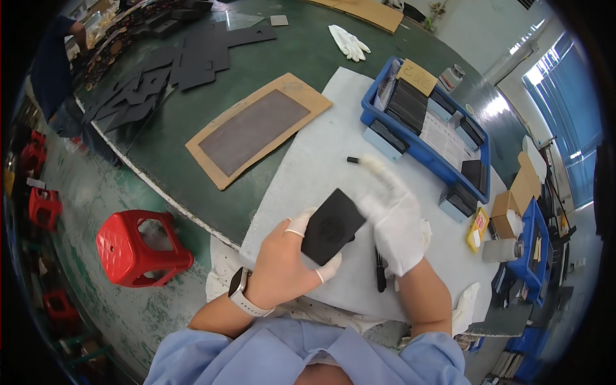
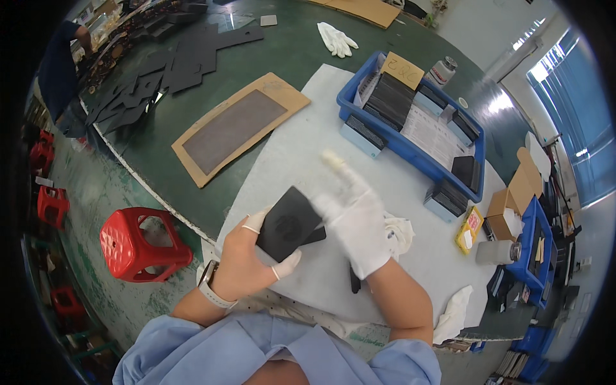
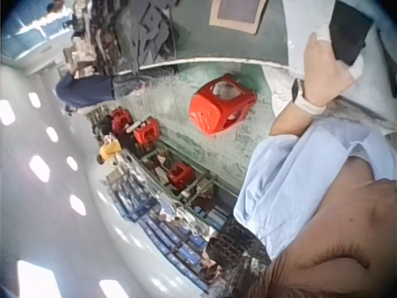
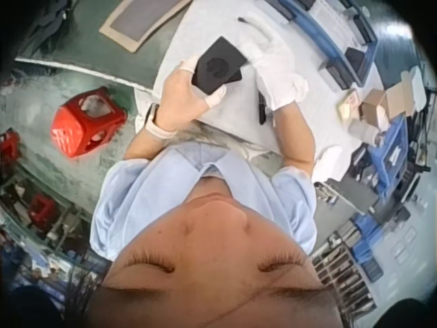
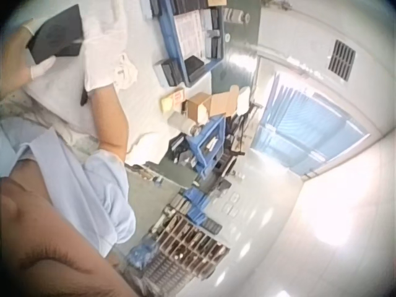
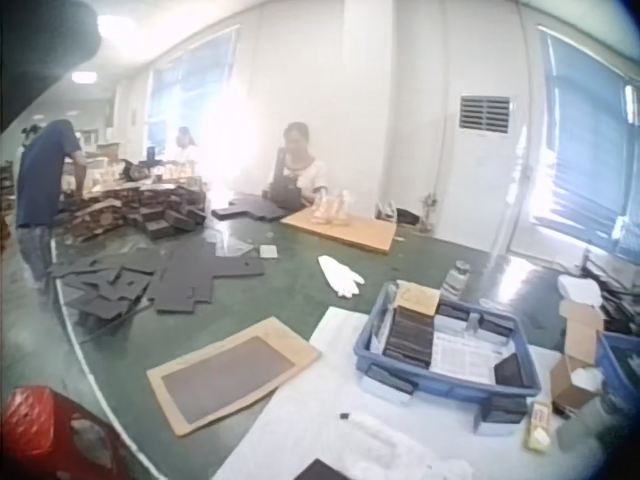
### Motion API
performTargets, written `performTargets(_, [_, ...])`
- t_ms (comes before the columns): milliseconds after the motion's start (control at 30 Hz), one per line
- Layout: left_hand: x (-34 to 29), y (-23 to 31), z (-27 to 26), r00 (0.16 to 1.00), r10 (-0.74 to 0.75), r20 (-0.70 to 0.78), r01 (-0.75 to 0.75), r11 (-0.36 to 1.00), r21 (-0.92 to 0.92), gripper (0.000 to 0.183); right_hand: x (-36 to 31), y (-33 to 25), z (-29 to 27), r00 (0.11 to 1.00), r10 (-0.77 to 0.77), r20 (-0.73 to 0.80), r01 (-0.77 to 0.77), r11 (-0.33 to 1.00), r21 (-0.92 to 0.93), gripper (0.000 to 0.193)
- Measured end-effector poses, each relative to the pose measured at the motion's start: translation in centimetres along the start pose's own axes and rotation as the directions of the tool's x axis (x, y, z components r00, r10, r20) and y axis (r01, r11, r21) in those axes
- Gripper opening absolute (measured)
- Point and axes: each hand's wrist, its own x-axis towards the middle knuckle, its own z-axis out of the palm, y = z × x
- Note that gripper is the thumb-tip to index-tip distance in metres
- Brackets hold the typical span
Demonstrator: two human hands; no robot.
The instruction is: The person wipes the surface of small black rectangular electronic devices with a white cloth. They handle the devices one by one, turning them over to clean different sides. The person also uses a black marker to write on the surface of the devices. The cleaned and marked items are placed into a blue plastic bin.
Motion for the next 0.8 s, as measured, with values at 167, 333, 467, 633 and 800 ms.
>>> performTargets(167, [-0.2, 0.6, -0.5, 0.993, -0.094, 0.075, 0.102, 0.989, -0.110, 0.061, 1.3, -0.5, -3.3, 1.000, -0.024, 0.000, 0.024, 0.998, 0.065, 0.060])
performTargets(333, [-0.4, 0.1, 0.1, 0.987, 0.031, 0.156, -0.023, 0.998, -0.054, 0.059, -0.3, -0.3, -1.0, 0.944, -0.080, 0.320, 0.201, 0.909, -0.365, 0.056])
performTargets(467, [-0.8, 0.7, -0.7, 0.959, -0.052, 0.280, 0.088, 0.989, -0.117, 0.060, 2.0, -0.7, -3.2, 0.983, 0.143, 0.116, -0.125, 0.981, -0.149, 0.051])
performTargets(633, [-0.8, 0.0, -0.4, 0.950, -0.002, 0.313, 0.021, 0.998, -0.060, 0.062, -0.1, -1.9, -1.4, 0.767, 0.207, 0.607, 0.072, 0.913, -0.402, 0.046])
performTargets(800, [-0.3, -0.1, -0.7, 0.932, 0.068, 0.357, -0.036, 0.995, -0.095, 0.063, 0.6, 0.4, -2.3, 0.868, -0.061, 0.493, 0.188, 0.959, -0.213, 0.040])
